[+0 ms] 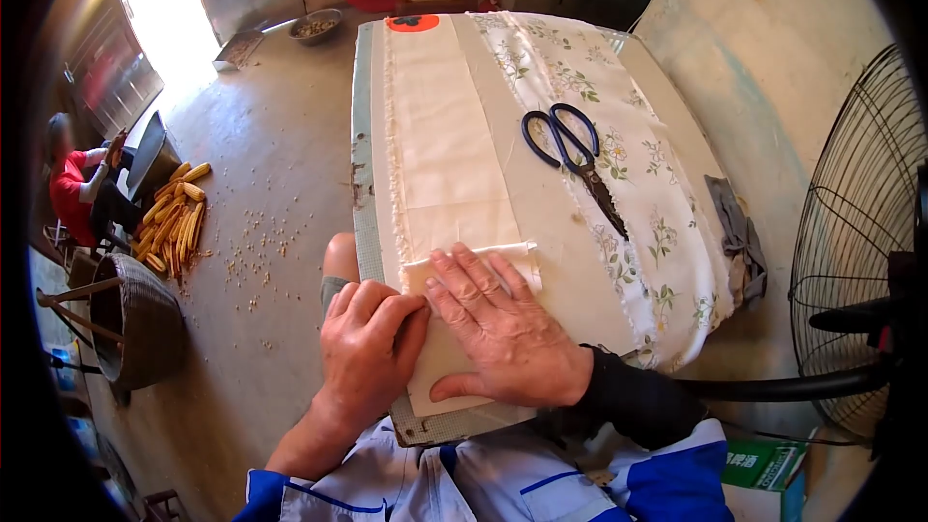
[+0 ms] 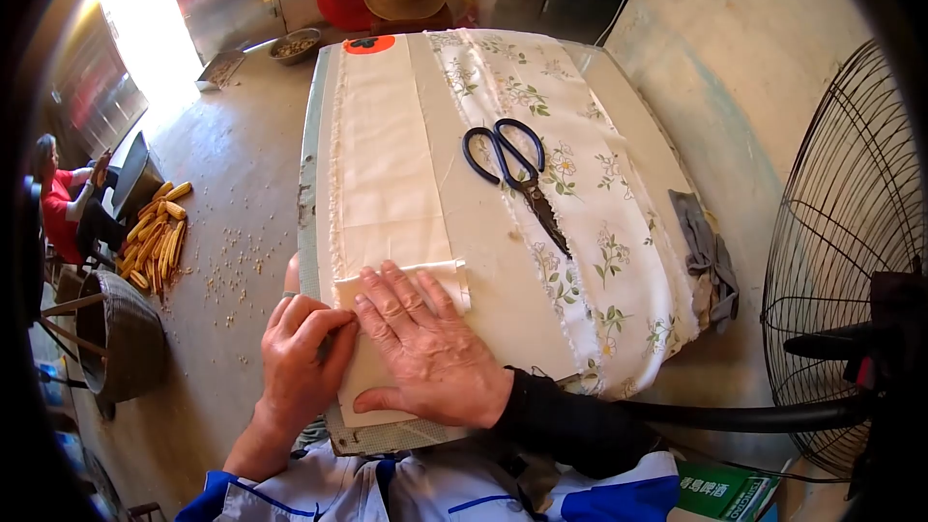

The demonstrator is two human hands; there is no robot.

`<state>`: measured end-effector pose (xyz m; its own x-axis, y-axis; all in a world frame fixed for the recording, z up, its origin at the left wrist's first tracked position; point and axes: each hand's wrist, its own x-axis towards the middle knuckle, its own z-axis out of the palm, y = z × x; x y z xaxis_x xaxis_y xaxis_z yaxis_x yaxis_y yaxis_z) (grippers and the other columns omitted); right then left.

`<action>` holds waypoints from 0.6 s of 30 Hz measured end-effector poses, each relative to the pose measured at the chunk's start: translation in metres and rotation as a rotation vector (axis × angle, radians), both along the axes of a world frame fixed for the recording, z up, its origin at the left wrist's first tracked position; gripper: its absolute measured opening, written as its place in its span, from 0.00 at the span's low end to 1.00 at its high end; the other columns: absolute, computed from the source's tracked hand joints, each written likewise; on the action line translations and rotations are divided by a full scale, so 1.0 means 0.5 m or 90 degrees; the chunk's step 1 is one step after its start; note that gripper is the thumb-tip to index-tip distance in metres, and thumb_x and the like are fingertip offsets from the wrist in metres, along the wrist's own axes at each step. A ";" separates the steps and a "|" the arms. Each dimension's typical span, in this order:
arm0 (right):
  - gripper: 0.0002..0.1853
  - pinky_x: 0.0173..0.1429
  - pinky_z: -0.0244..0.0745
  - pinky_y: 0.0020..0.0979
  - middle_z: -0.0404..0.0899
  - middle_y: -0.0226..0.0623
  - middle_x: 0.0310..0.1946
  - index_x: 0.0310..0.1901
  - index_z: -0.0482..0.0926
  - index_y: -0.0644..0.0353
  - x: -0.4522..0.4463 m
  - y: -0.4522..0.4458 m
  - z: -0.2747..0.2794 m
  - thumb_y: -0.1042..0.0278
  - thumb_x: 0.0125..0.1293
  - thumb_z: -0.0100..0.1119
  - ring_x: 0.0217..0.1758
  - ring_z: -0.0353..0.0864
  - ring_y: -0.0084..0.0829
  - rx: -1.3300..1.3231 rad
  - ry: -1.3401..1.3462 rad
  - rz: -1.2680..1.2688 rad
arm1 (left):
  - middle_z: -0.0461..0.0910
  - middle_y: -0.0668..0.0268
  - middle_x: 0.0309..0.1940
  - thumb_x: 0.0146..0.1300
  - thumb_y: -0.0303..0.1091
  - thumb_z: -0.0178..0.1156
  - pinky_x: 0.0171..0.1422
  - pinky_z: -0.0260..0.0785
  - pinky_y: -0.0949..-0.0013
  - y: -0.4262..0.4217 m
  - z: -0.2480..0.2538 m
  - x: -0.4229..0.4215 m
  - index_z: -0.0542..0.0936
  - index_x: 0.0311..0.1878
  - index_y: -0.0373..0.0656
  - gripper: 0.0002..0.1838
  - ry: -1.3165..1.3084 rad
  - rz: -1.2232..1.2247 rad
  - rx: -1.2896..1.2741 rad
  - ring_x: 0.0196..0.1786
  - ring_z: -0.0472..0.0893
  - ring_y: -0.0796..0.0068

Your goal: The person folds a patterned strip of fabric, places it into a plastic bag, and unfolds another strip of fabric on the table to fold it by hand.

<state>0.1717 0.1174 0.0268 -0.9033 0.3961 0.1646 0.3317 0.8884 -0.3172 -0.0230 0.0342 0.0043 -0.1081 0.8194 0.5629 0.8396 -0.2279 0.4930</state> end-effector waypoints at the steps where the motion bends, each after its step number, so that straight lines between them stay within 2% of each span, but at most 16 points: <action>1: 0.59 0.90 0.40 0.56 0.54 0.59 0.85 0.79 0.64 0.74 0.005 0.003 0.001 0.21 0.67 0.57 0.91 0.47 0.56 -0.002 -0.018 -0.008 | 0.79 0.65 0.35 0.60 0.26 0.74 0.46 0.73 0.57 -0.001 0.001 -0.001 0.86 0.41 0.46 0.08 -0.001 0.000 -0.003 0.39 0.80 0.60; 6: 0.63 0.91 0.35 0.54 0.48 0.60 0.87 0.81 0.60 0.75 0.053 0.036 0.003 0.18 0.67 0.55 0.92 0.42 0.55 0.005 -0.082 -0.064 | 0.79 0.66 0.34 0.59 0.26 0.74 0.46 0.73 0.58 -0.001 0.012 0.001 0.85 0.40 0.46 0.08 0.033 0.001 -0.009 0.38 0.80 0.61; 10: 0.63 0.91 0.36 0.54 0.48 0.60 0.87 0.82 0.59 0.75 0.061 0.039 0.003 0.18 0.67 0.55 0.92 0.43 0.54 0.023 -0.092 -0.070 | 0.78 0.65 0.35 0.58 0.29 0.75 0.46 0.74 0.57 -0.004 0.027 -0.003 0.85 0.40 0.47 0.09 0.095 -0.007 -0.039 0.39 0.80 0.61; 13: 0.62 0.91 0.38 0.54 0.48 0.60 0.87 0.82 0.59 0.74 0.059 0.037 0.005 0.19 0.68 0.56 0.92 0.44 0.54 0.031 -0.098 -0.075 | 0.80 0.63 0.40 0.58 0.33 0.77 0.48 0.75 0.58 -0.001 0.080 0.017 0.87 0.44 0.45 0.12 0.126 -0.011 0.004 0.42 0.81 0.61; 16: 0.58 0.91 0.38 0.55 0.48 0.60 0.87 0.82 0.59 0.74 0.061 0.036 0.003 0.25 0.70 0.57 0.92 0.45 0.55 0.043 -0.097 -0.074 | 0.83 0.55 0.54 0.59 0.40 0.77 0.62 0.76 0.54 -0.002 0.102 0.055 0.85 0.57 0.40 0.24 0.068 -0.176 0.029 0.57 0.83 0.53; 18: 0.55 0.91 0.38 0.56 0.49 0.60 0.87 0.82 0.60 0.74 0.061 0.037 0.004 0.29 0.71 0.59 0.92 0.45 0.56 0.117 -0.159 -0.063 | 0.78 0.48 0.65 0.62 0.48 0.75 0.74 0.69 0.49 0.024 0.090 0.081 0.80 0.65 0.35 0.34 0.029 -0.247 -0.031 0.70 0.77 0.46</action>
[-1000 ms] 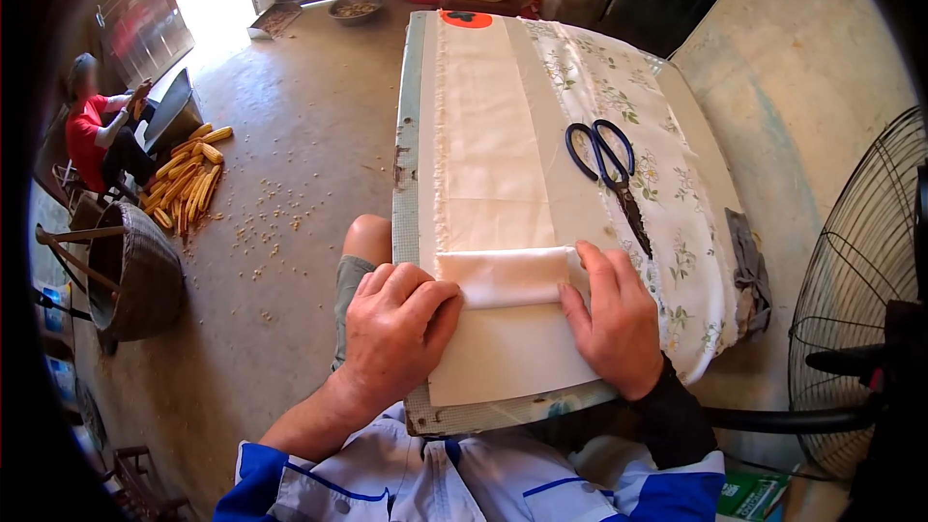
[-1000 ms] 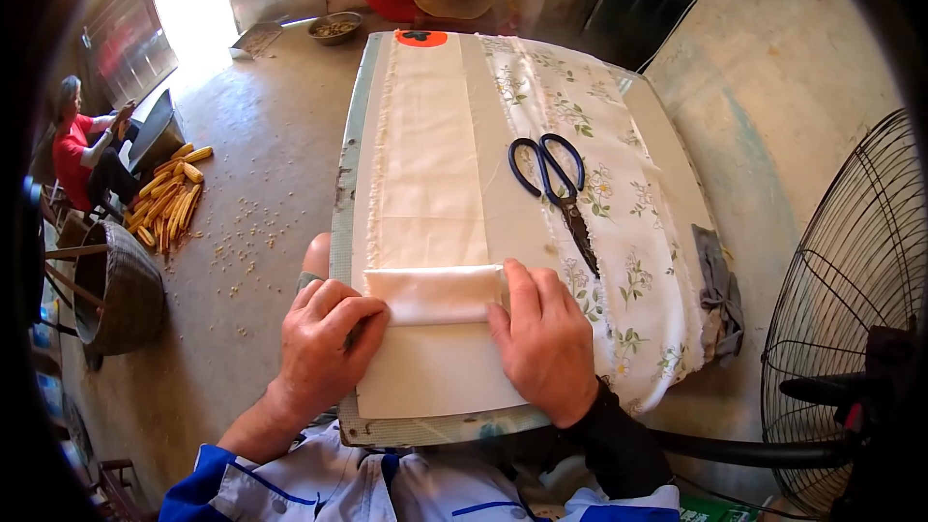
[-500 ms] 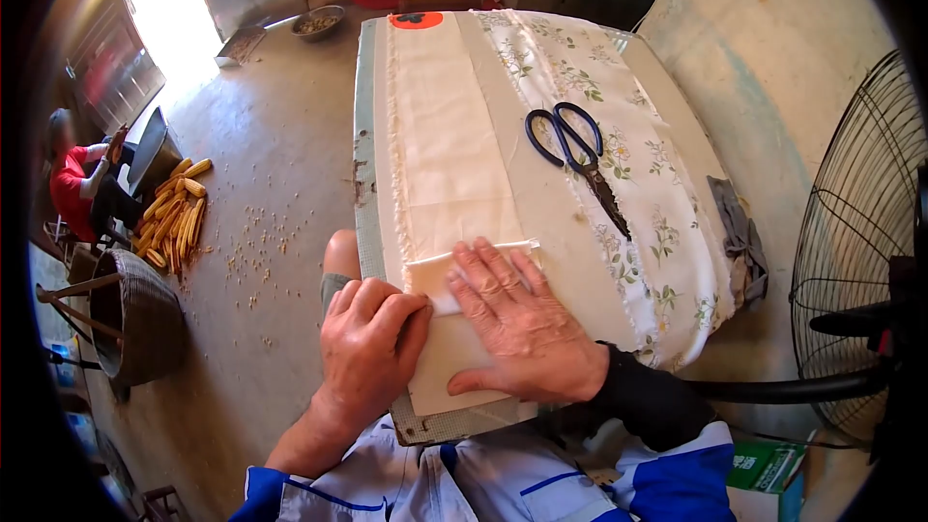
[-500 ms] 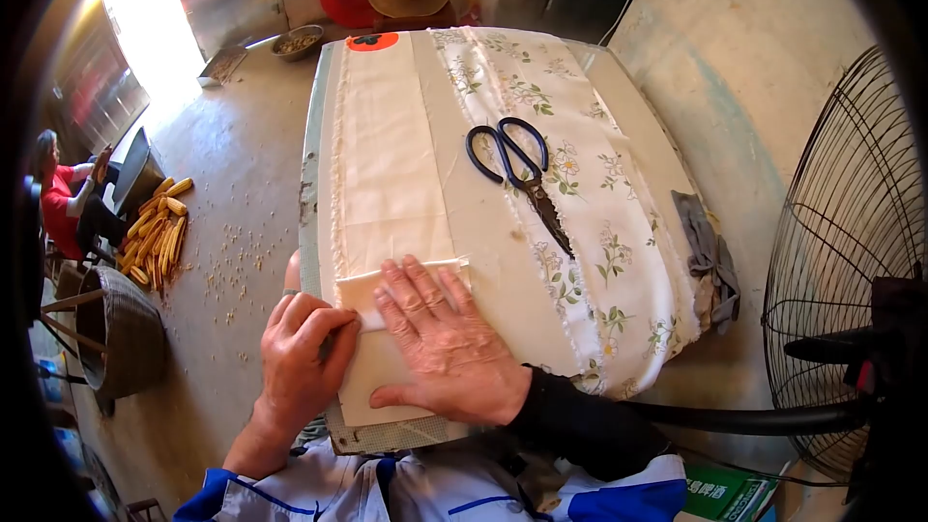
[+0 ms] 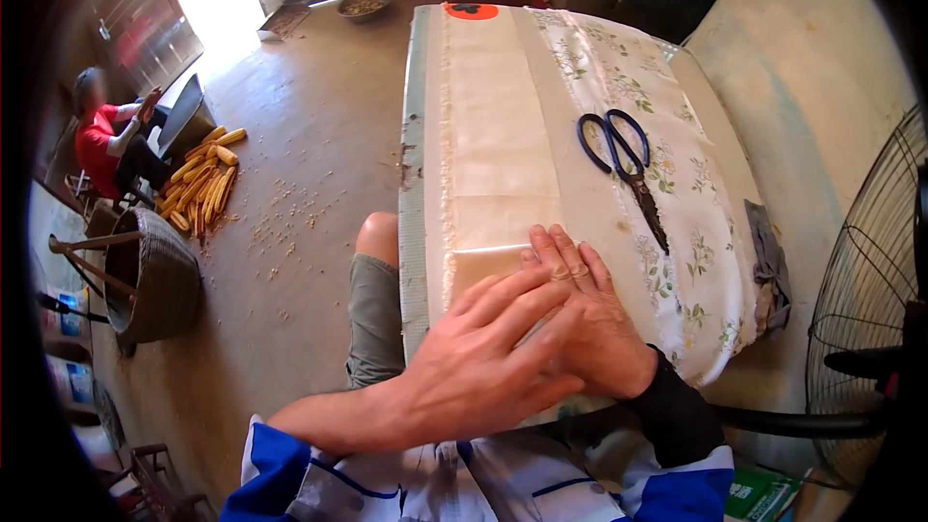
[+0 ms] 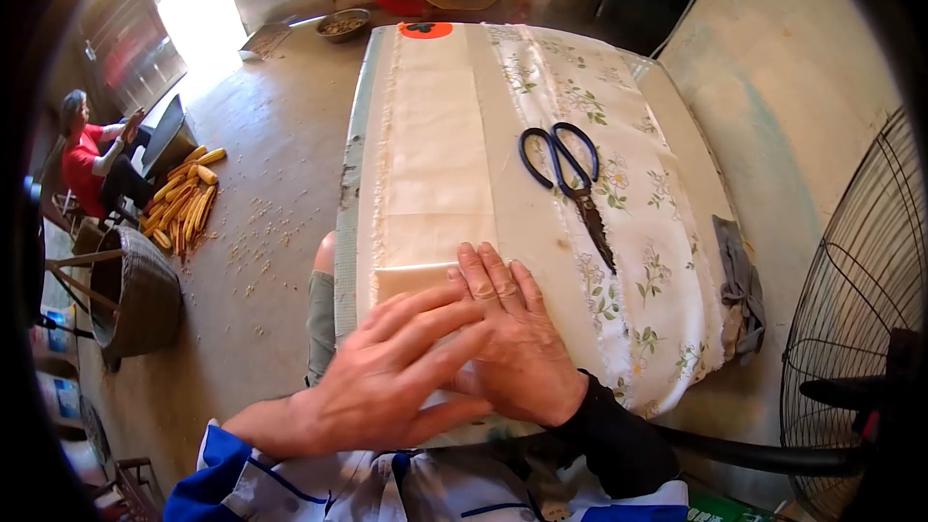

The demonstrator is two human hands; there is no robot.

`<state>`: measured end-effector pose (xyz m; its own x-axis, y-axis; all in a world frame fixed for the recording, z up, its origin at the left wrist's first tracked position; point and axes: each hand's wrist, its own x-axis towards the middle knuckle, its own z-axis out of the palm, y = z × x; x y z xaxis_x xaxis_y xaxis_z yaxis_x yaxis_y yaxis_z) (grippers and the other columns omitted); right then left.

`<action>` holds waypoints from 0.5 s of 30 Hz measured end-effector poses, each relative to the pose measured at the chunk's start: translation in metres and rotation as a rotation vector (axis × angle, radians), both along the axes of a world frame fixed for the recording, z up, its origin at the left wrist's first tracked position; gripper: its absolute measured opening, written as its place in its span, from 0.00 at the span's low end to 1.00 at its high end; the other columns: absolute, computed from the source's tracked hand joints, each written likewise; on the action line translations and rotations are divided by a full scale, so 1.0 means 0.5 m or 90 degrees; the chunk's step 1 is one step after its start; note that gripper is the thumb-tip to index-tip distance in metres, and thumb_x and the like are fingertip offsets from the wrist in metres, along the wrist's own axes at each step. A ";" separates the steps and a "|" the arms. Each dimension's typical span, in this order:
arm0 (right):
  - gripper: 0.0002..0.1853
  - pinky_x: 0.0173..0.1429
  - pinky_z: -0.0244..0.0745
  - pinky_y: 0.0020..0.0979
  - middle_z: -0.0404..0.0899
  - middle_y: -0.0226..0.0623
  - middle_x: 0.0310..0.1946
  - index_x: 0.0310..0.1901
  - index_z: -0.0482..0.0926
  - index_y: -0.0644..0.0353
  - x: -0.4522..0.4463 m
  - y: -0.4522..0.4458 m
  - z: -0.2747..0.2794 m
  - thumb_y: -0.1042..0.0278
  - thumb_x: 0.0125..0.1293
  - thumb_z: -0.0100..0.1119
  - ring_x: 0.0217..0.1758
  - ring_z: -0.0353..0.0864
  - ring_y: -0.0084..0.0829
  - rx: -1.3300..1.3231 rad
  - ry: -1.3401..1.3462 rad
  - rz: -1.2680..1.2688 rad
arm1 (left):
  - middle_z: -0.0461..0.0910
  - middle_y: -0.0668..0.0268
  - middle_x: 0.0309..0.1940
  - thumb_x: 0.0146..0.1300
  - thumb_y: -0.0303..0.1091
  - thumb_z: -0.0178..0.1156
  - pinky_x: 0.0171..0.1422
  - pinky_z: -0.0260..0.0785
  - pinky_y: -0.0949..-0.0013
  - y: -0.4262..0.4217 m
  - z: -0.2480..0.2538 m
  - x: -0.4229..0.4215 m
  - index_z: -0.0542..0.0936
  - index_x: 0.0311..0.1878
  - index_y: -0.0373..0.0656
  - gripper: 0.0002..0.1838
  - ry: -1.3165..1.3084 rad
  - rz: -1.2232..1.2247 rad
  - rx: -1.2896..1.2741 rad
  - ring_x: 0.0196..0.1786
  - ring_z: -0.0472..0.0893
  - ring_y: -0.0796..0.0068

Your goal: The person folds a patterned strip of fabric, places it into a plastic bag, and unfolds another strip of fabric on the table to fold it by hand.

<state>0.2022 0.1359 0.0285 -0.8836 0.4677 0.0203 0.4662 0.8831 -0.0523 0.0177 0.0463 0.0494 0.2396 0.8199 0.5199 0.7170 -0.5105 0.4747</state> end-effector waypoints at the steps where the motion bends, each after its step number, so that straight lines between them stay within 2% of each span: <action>1: 0.54 0.91 0.38 0.56 0.49 0.60 0.87 0.82 0.60 0.73 -0.001 0.002 0.001 0.32 0.71 0.59 0.92 0.45 0.56 0.037 -0.032 0.007 | 0.76 0.44 0.70 0.64 0.52 0.75 0.80 0.66 0.46 0.011 -0.012 0.002 0.78 0.69 0.32 0.39 -0.015 -0.034 -0.032 0.76 0.74 0.42; 4: 0.51 0.90 0.39 0.57 0.48 0.60 0.87 0.82 0.60 0.73 -0.001 0.007 0.003 0.37 0.72 0.60 0.92 0.45 0.57 -0.075 0.059 -0.010 | 0.66 0.35 0.78 0.66 0.66 0.69 0.89 0.49 0.42 0.026 -0.052 -0.017 0.70 0.76 0.27 0.52 0.068 0.034 -0.112 0.85 0.60 0.35; 5: 0.53 0.90 0.40 0.58 0.50 0.60 0.87 0.81 0.60 0.73 -0.001 0.005 0.002 0.34 0.71 0.62 0.91 0.46 0.58 -0.070 0.061 -0.007 | 0.64 0.32 0.79 0.66 0.73 0.64 0.90 0.46 0.42 0.023 -0.065 -0.027 0.69 0.76 0.23 0.58 0.119 0.044 -0.120 0.85 0.60 0.34; 9: 0.57 0.89 0.42 0.59 0.53 0.62 0.85 0.81 0.60 0.73 -0.001 0.002 0.003 0.28 0.68 0.64 0.90 0.50 0.58 -0.066 0.084 -0.002 | 0.63 0.32 0.80 0.67 0.76 0.60 0.91 0.45 0.44 -0.003 -0.056 -0.069 0.71 0.74 0.20 0.59 0.172 0.073 -0.146 0.87 0.58 0.37; 12: 0.57 0.89 0.43 0.59 0.53 0.62 0.85 0.80 0.62 0.74 -0.002 0.004 0.005 0.28 0.68 0.63 0.90 0.50 0.58 -0.070 0.096 0.002 | 0.63 0.33 0.80 0.68 0.75 0.60 0.91 0.45 0.45 -0.009 -0.054 -0.079 0.71 0.74 0.20 0.58 0.185 0.080 -0.140 0.87 0.58 0.39; 15: 0.54 0.88 0.47 0.59 0.58 0.62 0.84 0.79 0.65 0.73 -0.001 0.003 0.007 0.31 0.68 0.67 0.89 0.54 0.58 -0.065 0.125 0.002 | 0.63 0.34 0.81 0.68 0.75 0.60 0.91 0.45 0.45 -0.010 -0.052 -0.079 0.71 0.74 0.21 0.58 0.184 0.083 -0.141 0.87 0.59 0.39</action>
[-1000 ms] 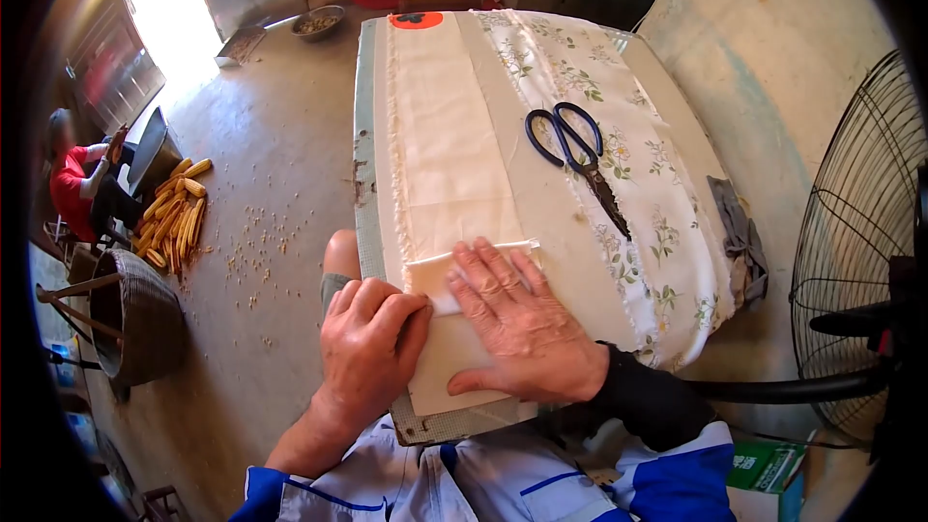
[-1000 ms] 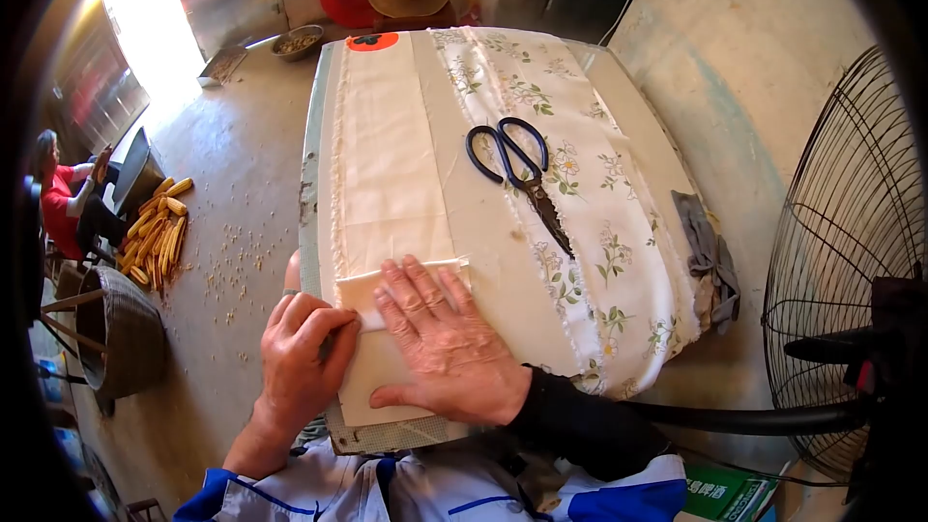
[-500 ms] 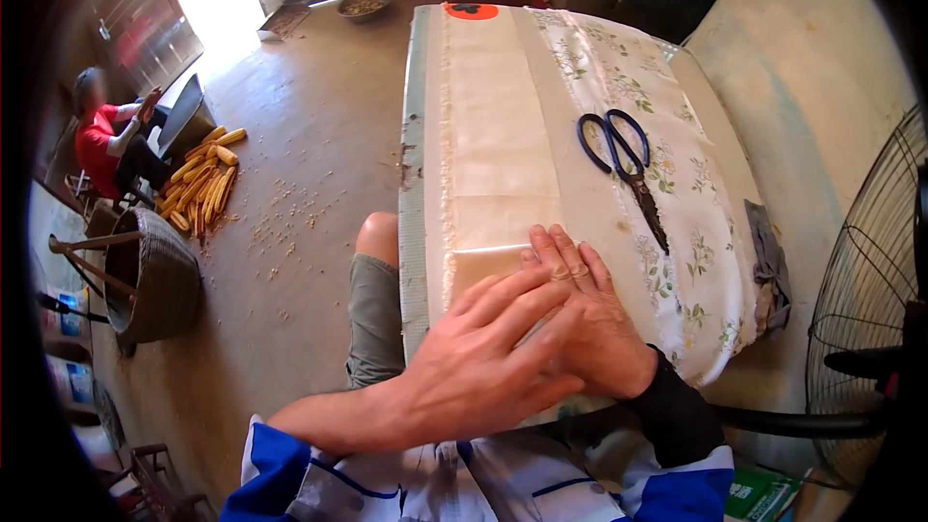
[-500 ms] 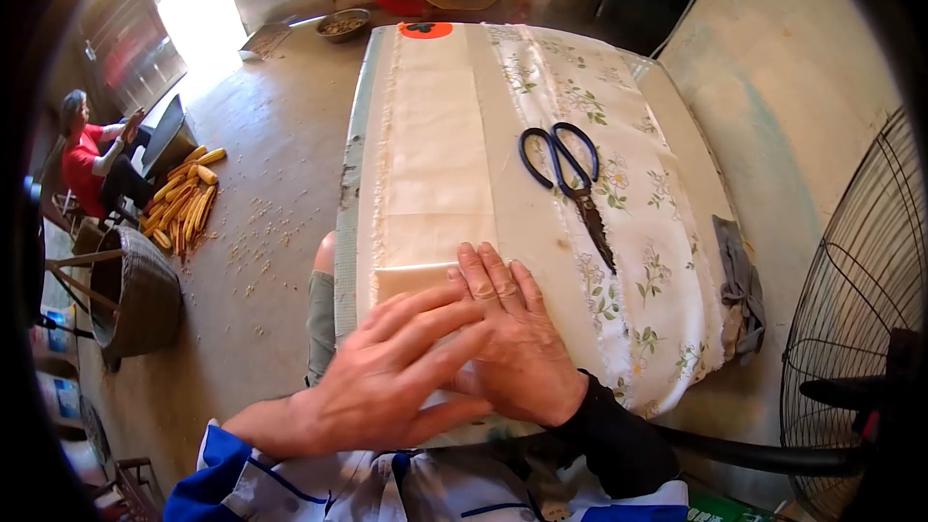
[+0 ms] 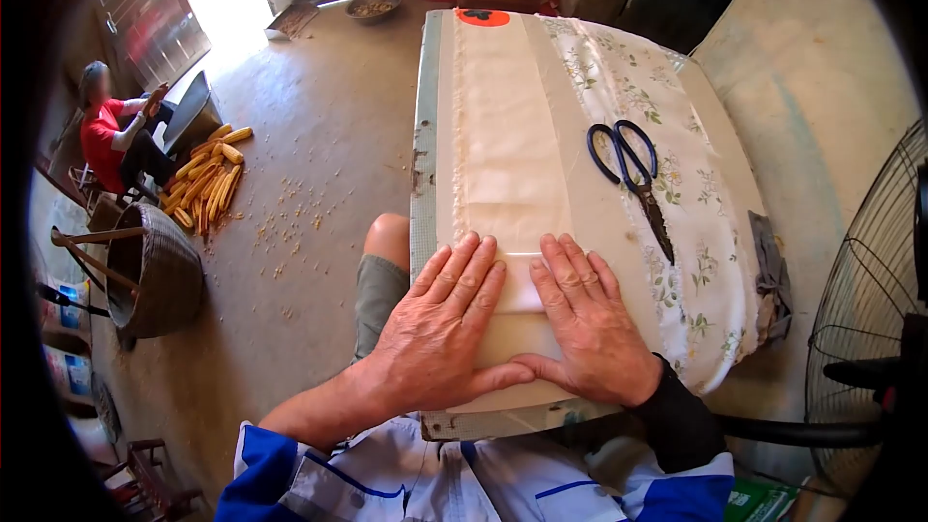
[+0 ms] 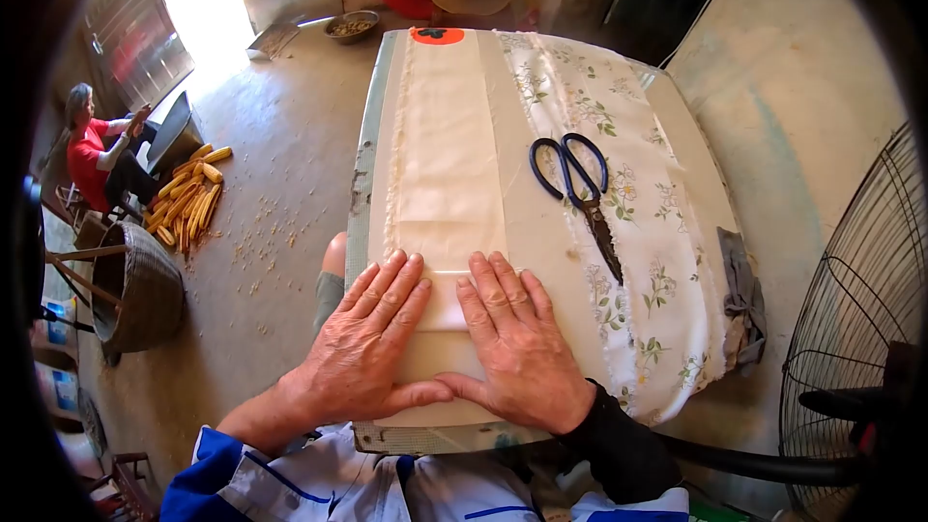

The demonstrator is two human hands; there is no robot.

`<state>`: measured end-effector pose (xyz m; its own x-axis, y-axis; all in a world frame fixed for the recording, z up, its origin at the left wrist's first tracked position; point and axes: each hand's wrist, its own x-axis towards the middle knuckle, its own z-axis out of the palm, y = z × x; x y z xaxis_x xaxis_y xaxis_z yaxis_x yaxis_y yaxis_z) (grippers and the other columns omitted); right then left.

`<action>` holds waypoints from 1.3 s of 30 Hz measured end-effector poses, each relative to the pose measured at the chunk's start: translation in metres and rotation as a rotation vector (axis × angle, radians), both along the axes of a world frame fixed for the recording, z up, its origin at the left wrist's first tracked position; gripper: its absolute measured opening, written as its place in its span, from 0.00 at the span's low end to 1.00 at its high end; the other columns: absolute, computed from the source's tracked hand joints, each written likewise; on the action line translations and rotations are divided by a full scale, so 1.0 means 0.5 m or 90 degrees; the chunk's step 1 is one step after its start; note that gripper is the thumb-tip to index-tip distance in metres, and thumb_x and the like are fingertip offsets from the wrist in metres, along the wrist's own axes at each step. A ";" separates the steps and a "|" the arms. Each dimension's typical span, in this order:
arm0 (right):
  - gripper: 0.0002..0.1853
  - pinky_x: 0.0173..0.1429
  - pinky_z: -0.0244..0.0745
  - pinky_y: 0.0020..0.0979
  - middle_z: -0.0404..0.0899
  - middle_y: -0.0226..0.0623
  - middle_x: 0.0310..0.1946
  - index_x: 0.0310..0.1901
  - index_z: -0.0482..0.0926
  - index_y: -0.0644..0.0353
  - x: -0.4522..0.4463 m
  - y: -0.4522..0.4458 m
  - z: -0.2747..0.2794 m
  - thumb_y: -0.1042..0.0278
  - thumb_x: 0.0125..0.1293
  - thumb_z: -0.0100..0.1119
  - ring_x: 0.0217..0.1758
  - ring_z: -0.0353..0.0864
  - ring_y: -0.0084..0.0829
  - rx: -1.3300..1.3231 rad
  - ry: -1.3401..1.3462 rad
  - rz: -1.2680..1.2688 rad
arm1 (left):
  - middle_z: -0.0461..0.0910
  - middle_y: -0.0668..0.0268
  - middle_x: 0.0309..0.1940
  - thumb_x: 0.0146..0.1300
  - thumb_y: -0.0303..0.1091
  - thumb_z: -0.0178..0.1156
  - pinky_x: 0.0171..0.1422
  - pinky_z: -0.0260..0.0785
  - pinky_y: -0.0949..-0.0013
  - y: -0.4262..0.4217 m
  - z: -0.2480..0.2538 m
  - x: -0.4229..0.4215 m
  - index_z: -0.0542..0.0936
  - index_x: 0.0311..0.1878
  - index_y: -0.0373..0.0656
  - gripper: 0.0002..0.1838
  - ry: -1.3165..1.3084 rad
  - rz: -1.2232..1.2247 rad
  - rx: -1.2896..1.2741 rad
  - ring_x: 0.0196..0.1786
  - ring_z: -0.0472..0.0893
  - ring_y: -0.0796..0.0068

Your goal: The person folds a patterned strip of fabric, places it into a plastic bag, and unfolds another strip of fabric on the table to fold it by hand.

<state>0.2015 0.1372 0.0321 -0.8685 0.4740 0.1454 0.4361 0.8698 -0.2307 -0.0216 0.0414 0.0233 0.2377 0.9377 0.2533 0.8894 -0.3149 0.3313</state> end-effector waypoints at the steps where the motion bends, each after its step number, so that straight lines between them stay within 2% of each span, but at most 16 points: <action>1: 0.51 0.87 0.49 0.59 0.60 0.61 0.82 0.77 0.67 0.72 0.003 0.004 0.001 0.34 0.68 0.68 0.88 0.56 0.58 0.001 0.010 0.013 | 0.63 0.35 0.81 0.68 0.74 0.61 0.91 0.46 0.45 -0.001 -0.001 0.000 0.71 0.75 0.22 0.57 0.004 0.000 0.002 0.87 0.59 0.40; 6: 0.34 0.81 0.62 0.57 0.71 0.57 0.76 0.66 0.79 0.68 0.017 0.037 0.022 0.51 0.67 0.73 0.82 0.68 0.52 0.058 0.068 0.065 | 0.64 0.36 0.80 0.67 0.70 0.65 0.90 0.48 0.44 -0.001 -0.005 0.003 0.71 0.75 0.24 0.54 -0.008 0.010 0.014 0.86 0.60 0.40; 9: 0.21 0.78 0.67 0.55 0.79 0.52 0.70 0.57 0.83 0.67 0.013 0.033 0.026 0.60 0.68 0.69 0.76 0.76 0.47 0.157 0.090 0.101 | 0.67 0.38 0.79 0.66 0.63 0.70 0.89 0.52 0.43 0.000 -0.006 0.004 0.74 0.73 0.26 0.49 -0.028 0.019 0.037 0.85 0.62 0.40; 12: 0.14 0.76 0.70 0.54 0.84 0.48 0.63 0.51 0.85 0.66 0.011 0.034 0.009 0.67 0.67 0.65 0.69 0.82 0.43 0.240 0.113 0.120 | 0.71 0.40 0.76 0.65 0.58 0.72 0.86 0.57 0.43 0.009 -0.005 0.006 0.78 0.68 0.28 0.42 -0.029 0.038 0.065 0.82 0.67 0.42; 15: 0.11 0.75 0.72 0.54 0.86 0.46 0.58 0.47 0.85 0.66 0.007 0.035 0.000 0.70 0.68 0.62 0.64 0.85 0.42 0.241 0.139 0.117 | 0.75 0.43 0.72 0.65 0.54 0.73 0.84 0.61 0.42 0.016 -0.005 0.008 0.82 0.63 0.31 0.36 -0.015 0.058 0.104 0.78 0.72 0.44; 18: 0.10 0.74 0.73 0.53 0.86 0.45 0.56 0.46 0.83 0.65 0.005 0.036 0.000 0.70 0.67 0.64 0.63 0.85 0.41 0.234 0.162 0.113 | 0.78 0.44 0.69 0.65 0.48 0.72 0.81 0.63 0.42 0.026 -0.004 0.008 0.83 0.61 0.31 0.30 -0.004 0.071 0.149 0.75 0.75 0.45; 21: 0.10 0.73 0.73 0.53 0.86 0.45 0.55 0.46 0.83 0.65 0.004 0.037 -0.005 0.71 0.66 0.65 0.63 0.85 0.40 0.210 0.195 0.094 | 0.79 0.48 0.69 0.61 0.35 0.72 0.80 0.65 0.43 0.037 -0.022 0.000 0.83 0.59 0.33 0.24 0.009 0.080 0.185 0.74 0.76 0.45; 24: 0.10 0.72 0.74 0.52 0.86 0.44 0.55 0.47 0.82 0.64 0.003 0.039 0.000 0.72 0.66 0.66 0.62 0.85 0.40 0.210 0.218 0.076 | 0.81 0.50 0.67 0.56 0.28 0.70 0.78 0.67 0.45 0.042 -0.028 -0.007 0.85 0.56 0.35 0.23 -0.016 0.065 0.201 0.72 0.78 0.47; 27: 0.11 0.72 0.75 0.52 0.86 0.43 0.55 0.48 0.82 0.63 -0.004 0.039 0.015 0.72 0.65 0.67 0.61 0.85 0.40 0.221 0.212 0.043 | 0.80 0.53 0.67 0.55 0.28 0.70 0.76 0.69 0.47 0.041 -0.028 -0.009 0.85 0.56 0.37 0.22 -0.034 0.063 0.201 0.72 0.77 0.48; 30: 0.13 0.70 0.75 0.51 0.86 0.42 0.55 0.49 0.82 0.62 0.009 0.063 0.010 0.74 0.63 0.68 0.61 0.85 0.40 0.254 0.174 0.055 | 0.80 0.56 0.63 0.54 0.27 0.71 0.73 0.70 0.47 0.036 -0.021 -0.008 0.86 0.56 0.39 0.22 -0.028 0.058 0.212 0.68 0.77 0.50; 33: 0.15 0.69 0.76 0.50 0.86 0.42 0.55 0.51 0.82 0.61 0.028 0.071 -0.001 0.75 0.62 0.68 0.61 0.85 0.41 0.214 0.173 0.098 | 0.78 0.59 0.58 0.53 0.27 0.71 0.72 0.70 0.48 0.019 -0.010 -0.002 0.86 0.55 0.41 0.23 -0.049 0.055 0.162 0.64 0.77 0.53; 36: 0.16 0.67 0.77 0.49 0.86 0.41 0.54 0.51 0.82 0.61 0.043 0.050 0.004 0.75 0.61 0.67 0.60 0.86 0.41 0.163 0.184 0.119 | 0.78 0.60 0.54 0.53 0.29 0.72 0.69 0.72 0.49 -0.009 -0.002 -0.001 0.85 0.56 0.39 0.24 -0.053 0.025 0.144 0.59 0.78 0.53; 39: 0.15 0.66 0.78 0.49 0.86 0.41 0.52 0.51 0.82 0.61 0.055 0.030 0.014 0.76 0.61 0.67 0.58 0.86 0.42 0.123 0.199 0.122 | 0.77 0.60 0.53 0.51 0.28 0.73 0.67 0.73 0.51 -0.038 -0.004 -0.003 0.85 0.56 0.41 0.25 -0.064 0.005 0.139 0.58 0.78 0.55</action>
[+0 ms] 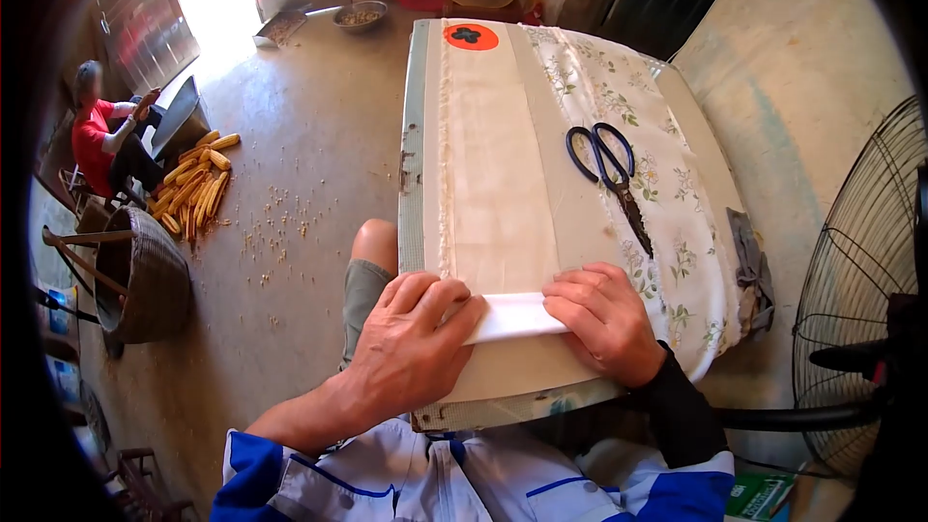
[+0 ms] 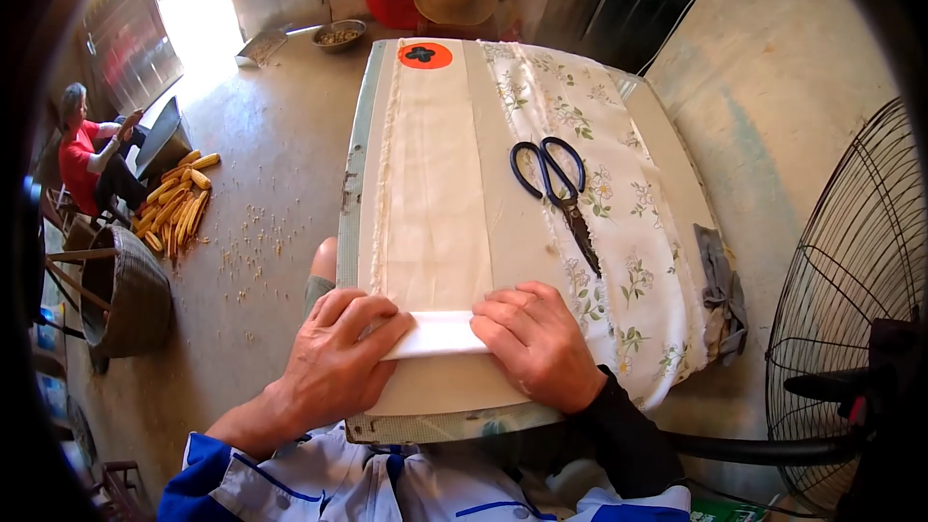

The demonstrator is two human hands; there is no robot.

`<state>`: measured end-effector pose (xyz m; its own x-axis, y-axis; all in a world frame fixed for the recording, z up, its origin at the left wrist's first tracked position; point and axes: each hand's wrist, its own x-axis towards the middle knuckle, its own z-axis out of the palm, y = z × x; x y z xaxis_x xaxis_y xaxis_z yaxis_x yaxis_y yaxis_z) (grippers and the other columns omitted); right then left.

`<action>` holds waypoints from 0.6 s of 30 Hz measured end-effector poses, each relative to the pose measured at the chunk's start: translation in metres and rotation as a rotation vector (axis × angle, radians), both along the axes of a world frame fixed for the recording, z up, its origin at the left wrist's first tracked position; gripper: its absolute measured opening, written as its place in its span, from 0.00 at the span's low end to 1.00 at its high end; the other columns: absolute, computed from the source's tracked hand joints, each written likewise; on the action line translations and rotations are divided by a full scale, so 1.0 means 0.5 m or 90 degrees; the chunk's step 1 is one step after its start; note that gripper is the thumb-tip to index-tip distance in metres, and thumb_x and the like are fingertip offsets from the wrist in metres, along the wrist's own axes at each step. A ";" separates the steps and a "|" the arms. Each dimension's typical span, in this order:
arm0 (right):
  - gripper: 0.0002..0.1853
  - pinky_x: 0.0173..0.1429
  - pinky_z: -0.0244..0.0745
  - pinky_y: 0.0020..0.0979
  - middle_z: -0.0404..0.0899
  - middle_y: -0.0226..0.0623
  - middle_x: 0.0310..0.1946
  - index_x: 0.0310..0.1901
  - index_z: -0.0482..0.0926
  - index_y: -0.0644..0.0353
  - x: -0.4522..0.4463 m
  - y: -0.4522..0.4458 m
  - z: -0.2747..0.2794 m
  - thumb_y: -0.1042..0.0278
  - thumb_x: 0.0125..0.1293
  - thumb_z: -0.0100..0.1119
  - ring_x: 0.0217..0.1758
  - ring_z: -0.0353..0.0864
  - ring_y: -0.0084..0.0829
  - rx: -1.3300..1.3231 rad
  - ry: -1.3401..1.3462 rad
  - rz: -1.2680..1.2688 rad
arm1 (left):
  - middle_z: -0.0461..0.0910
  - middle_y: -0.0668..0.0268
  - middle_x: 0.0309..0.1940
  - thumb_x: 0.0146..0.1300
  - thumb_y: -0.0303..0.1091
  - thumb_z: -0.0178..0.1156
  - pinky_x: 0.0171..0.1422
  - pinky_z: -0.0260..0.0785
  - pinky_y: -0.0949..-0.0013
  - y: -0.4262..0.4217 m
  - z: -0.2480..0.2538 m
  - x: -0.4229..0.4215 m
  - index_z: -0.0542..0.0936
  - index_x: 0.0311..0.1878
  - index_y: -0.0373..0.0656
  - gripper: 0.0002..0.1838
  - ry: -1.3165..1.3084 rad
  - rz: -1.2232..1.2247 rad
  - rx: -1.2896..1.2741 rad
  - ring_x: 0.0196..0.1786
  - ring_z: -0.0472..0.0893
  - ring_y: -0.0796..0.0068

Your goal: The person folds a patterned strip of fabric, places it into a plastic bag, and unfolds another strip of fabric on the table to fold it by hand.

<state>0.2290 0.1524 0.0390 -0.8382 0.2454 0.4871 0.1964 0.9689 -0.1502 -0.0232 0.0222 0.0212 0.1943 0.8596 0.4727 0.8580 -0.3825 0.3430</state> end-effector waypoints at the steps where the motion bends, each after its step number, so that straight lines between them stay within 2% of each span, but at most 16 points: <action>1: 0.18 0.64 0.79 0.48 0.87 0.40 0.51 0.52 0.83 0.61 0.002 -0.001 -0.003 0.77 0.57 0.69 0.57 0.87 0.42 -0.011 0.008 0.009 | 0.79 0.62 0.54 0.50 0.28 0.74 0.65 0.74 0.53 -0.008 0.005 0.001 0.84 0.56 0.42 0.26 -0.005 0.004 -0.006 0.57 0.79 0.57; 4: 0.22 0.61 0.79 0.46 0.87 0.41 0.50 0.54 0.83 0.62 0.006 -0.004 -0.003 0.79 0.54 0.71 0.54 0.86 0.43 -0.066 0.014 -0.006 | 0.84 0.62 0.52 0.49 0.28 0.74 0.62 0.77 0.54 -0.012 -0.011 -0.008 0.84 0.58 0.42 0.28 -0.054 0.018 0.045 0.54 0.82 0.58; 7: 0.25 0.55 0.80 0.43 0.86 0.42 0.48 0.57 0.83 0.63 0.003 0.002 -0.006 0.82 0.55 0.72 0.50 0.85 0.44 -0.150 0.033 -0.038 | 0.88 0.63 0.45 0.49 0.26 0.76 0.57 0.79 0.56 -0.007 -0.013 -0.020 0.84 0.59 0.41 0.29 -0.123 0.053 0.032 0.48 0.85 0.59; 10: 0.25 0.48 0.81 0.39 0.85 0.44 0.44 0.61 0.81 0.64 -0.007 0.002 -0.009 0.81 0.60 0.73 0.44 0.84 0.45 -0.195 0.067 -0.068 | 0.88 0.64 0.37 0.52 0.25 0.77 0.53 0.80 0.58 0.004 -0.028 -0.023 0.84 0.60 0.39 0.28 -0.167 0.073 0.076 0.43 0.85 0.59; 11: 0.26 0.45 0.81 0.39 0.85 0.45 0.42 0.62 0.80 0.64 -0.010 0.002 -0.011 0.80 0.61 0.73 0.42 0.83 0.45 -0.195 0.072 -0.091 | 0.87 0.64 0.34 0.57 0.27 0.77 0.51 0.79 0.60 0.008 -0.028 -0.022 0.84 0.61 0.38 0.26 -0.167 0.081 0.091 0.41 0.85 0.60; 13: 0.26 0.41 0.80 0.37 0.84 0.46 0.39 0.64 0.79 0.65 -0.016 0.003 -0.018 0.79 0.64 0.73 0.37 0.83 0.44 -0.193 0.082 -0.137 | 0.87 0.63 0.34 0.59 0.27 0.77 0.49 0.79 0.60 0.009 -0.031 -0.019 0.83 0.62 0.36 0.27 -0.177 0.101 0.093 0.39 0.85 0.60; 18: 0.30 0.38 0.79 0.36 0.82 0.45 0.36 0.69 0.75 0.67 -0.027 0.002 -0.030 0.75 0.68 0.74 0.32 0.81 0.38 -0.316 0.116 -0.208 | 0.87 0.63 0.31 0.59 0.25 0.77 0.46 0.82 0.62 0.016 -0.035 -0.009 0.80 0.67 0.31 0.31 -0.199 0.162 0.093 0.37 0.85 0.65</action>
<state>0.2155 0.1534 0.0240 -0.5950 0.7094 0.3778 0.4002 0.6691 -0.6262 -0.0276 0.0304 0.0039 -0.1880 0.7811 0.5955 0.7946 -0.2355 0.5597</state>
